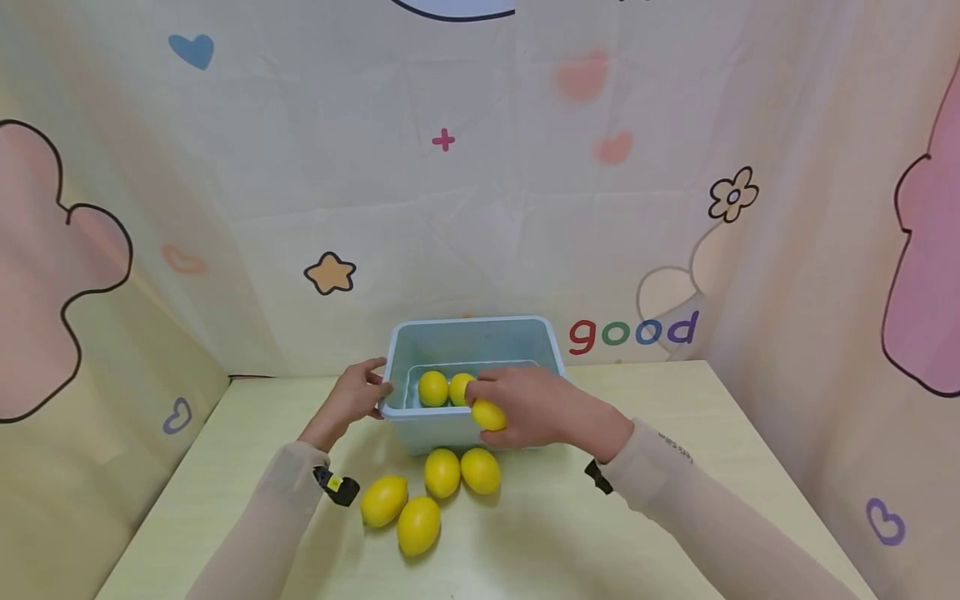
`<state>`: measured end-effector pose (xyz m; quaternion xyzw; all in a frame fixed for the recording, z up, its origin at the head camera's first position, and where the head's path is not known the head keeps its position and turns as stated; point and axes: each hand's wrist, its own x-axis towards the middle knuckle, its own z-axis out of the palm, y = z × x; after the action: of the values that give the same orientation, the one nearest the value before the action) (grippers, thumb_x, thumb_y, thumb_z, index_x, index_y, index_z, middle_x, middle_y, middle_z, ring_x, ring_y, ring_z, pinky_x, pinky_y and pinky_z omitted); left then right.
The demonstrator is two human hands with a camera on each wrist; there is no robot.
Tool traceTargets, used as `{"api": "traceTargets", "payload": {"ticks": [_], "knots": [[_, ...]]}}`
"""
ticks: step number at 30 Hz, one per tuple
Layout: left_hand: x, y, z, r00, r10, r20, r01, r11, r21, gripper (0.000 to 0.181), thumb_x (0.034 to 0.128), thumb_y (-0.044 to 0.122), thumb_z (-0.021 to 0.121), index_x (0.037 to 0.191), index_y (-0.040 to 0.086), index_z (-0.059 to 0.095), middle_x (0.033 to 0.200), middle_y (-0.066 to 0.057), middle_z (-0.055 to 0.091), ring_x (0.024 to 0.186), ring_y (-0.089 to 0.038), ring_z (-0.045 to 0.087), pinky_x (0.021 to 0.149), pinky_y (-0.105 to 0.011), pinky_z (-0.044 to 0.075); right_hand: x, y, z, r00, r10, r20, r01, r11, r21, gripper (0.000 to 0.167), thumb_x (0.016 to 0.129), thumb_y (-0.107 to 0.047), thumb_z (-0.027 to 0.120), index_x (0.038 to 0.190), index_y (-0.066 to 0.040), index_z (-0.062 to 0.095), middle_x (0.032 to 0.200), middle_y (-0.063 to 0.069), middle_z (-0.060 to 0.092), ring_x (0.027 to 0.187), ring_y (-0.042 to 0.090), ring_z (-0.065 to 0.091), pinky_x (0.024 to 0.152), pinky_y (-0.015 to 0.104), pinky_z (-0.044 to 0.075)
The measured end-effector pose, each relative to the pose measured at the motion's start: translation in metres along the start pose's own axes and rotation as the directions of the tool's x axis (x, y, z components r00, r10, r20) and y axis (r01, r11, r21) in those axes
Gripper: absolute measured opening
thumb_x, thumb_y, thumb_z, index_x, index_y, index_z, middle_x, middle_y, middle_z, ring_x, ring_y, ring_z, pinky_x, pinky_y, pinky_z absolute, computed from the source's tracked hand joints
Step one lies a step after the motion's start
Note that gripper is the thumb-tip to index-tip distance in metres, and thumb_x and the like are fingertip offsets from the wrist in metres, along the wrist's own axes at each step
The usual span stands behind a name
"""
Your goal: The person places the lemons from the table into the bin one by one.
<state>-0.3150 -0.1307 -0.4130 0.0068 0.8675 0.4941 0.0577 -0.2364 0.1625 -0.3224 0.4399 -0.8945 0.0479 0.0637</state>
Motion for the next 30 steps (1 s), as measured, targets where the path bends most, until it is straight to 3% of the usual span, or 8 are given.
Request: {"api": "traceTargets", "payload": {"ticks": [8, 15, 23, 30], "knots": [[0.000, 0.000, 0.000, 1.000, 0.002, 0.005, -0.002, 1.000, 0.010, 0.058, 0.0938, 0.013, 0.062, 0.148, 0.010, 0.042, 0.105, -0.018, 0.062, 0.072, -0.021, 0.065, 0.059, -0.027, 0.060, 0.012, 0.015, -0.017, 0.998, 0.065, -0.016, -0.065, 0.998, 0.028, 0.030, 0.081, -0.033, 0.078, 0.104, -0.023, 0.063, 0.097, -0.008, 0.062, 0.076, 0.009, 0.054, 0.064, 0.019, 0.047], [0.000, -0.001, 0.000, 1.000, 0.012, 0.006, -0.012, 1.000, 0.006, 0.058, 0.0938, 0.011, 0.061, 0.148, 0.009, 0.042, 0.104, -0.018, 0.062, 0.071, -0.020, 0.065, 0.059, -0.027, 0.060, 0.022, 0.030, -0.027, 0.996, 0.086, -0.038, -0.083, 0.994, 0.067, 0.029, 0.082, -0.031, 0.077, 0.104, -0.018, 0.063, 0.092, -0.005, 0.060, 0.077, 0.012, 0.054, 0.066, 0.024, 0.047], [-0.001, -0.003, 0.000, 1.000, 0.012, 0.006, -0.012, 1.000, -0.017, 0.058, 0.0934, 0.012, 0.061, 0.148, 0.010, 0.042, 0.103, -0.018, 0.062, 0.070, -0.020, 0.065, 0.059, -0.027, 0.060, 0.034, 0.042, -0.026, 0.994, 0.105, -0.032, -0.103, 0.992, 0.068, 0.030, 0.082, -0.030, 0.077, 0.105, -0.018, 0.063, 0.093, -0.003, 0.059, 0.077, 0.015, 0.054, 0.066, 0.026, 0.048], [0.000, -0.001, 0.000, 1.000, 0.011, 0.003, -0.011, 1.000, -0.008, 0.059, 0.0935, 0.011, 0.061, 0.149, 0.009, 0.042, 0.103, -0.018, 0.061, 0.070, -0.021, 0.064, 0.058, -0.027, 0.060, 0.043, 0.057, -0.020, 0.989, 0.145, 0.033, -0.147, 0.988, 0.057, 0.031, 0.082, -0.030, 0.076, 0.107, -0.016, 0.064, 0.096, -0.001, 0.061, 0.079, 0.017, 0.054, 0.069, 0.028, 0.047]]}}
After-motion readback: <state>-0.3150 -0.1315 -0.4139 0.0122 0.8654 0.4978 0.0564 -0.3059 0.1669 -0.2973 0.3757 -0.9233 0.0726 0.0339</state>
